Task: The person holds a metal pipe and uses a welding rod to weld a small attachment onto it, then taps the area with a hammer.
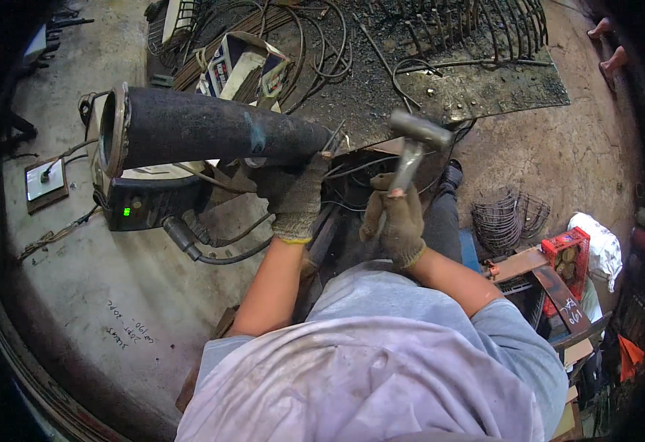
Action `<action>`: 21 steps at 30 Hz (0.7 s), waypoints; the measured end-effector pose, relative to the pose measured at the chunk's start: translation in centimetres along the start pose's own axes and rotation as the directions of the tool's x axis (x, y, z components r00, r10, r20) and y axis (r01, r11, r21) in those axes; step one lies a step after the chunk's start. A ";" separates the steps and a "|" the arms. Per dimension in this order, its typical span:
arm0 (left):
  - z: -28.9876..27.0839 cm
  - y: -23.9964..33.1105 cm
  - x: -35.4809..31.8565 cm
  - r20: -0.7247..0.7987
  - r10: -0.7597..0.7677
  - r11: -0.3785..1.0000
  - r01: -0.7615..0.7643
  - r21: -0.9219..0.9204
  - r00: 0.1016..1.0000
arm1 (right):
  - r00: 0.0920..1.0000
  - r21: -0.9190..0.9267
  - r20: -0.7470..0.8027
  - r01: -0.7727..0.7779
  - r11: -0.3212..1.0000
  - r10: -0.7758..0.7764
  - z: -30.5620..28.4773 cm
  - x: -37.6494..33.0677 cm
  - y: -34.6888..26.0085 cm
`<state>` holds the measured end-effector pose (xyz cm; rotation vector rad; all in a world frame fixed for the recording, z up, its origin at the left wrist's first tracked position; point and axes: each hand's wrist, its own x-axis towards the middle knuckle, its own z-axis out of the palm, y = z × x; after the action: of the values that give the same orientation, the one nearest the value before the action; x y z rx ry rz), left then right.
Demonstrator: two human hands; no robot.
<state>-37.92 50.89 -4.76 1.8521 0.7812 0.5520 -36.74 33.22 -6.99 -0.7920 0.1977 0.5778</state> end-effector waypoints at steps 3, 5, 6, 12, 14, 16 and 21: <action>-0.9 -1.9 -0.1 0.014 -0.068 0.998 0.068 -0.003 0.998 | 0.994 -0.337 0.049 -0.080 0.938 0.103 0.5 0.6 0.1; -0.9 -2.1 0.0 0.048 -0.158 0.987 0.159 -0.024 0.986 | 0.998 -0.502 0.039 0.060 0.863 -0.047 1.6 1.9 0.0; -0.7 -1.4 0.0 0.065 -0.151 0.987 0.154 -0.053 0.986 | 0.979 -0.649 0.054 0.184 0.738 -0.196 2.3 2.6 -0.1; -0.3 3.9 -0.5 0.046 -0.210 0.976 0.212 -0.053 0.977 | 0.966 -0.796 -0.041 0.123 0.592 -0.255 7.9 6.9 -3.8; -0.4 4.2 -0.5 -0.011 -0.217 0.975 0.218 0.037 0.976 | 0.980 -0.863 -0.111 -0.014 0.506 -0.162 8.7 7.3 -4.2; -0.7 1.9 -0.3 0.080 -0.138 0.979 0.148 -0.140 0.987 | 0.986 -0.887 -0.094 -0.019 0.462 -0.139 8.4 7.8 -4.4; -1.4 1.7 0.2 0.137 -0.009 0.994 0.025 -0.111 0.990 | 0.983 -0.944 0.011 0.071 0.321 -0.184 7.0 8.5 -4.1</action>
<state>-38.26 51.48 -2.62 1.7580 0.6606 0.4440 -27.74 39.47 -2.85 -2.0122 -0.1679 0.4621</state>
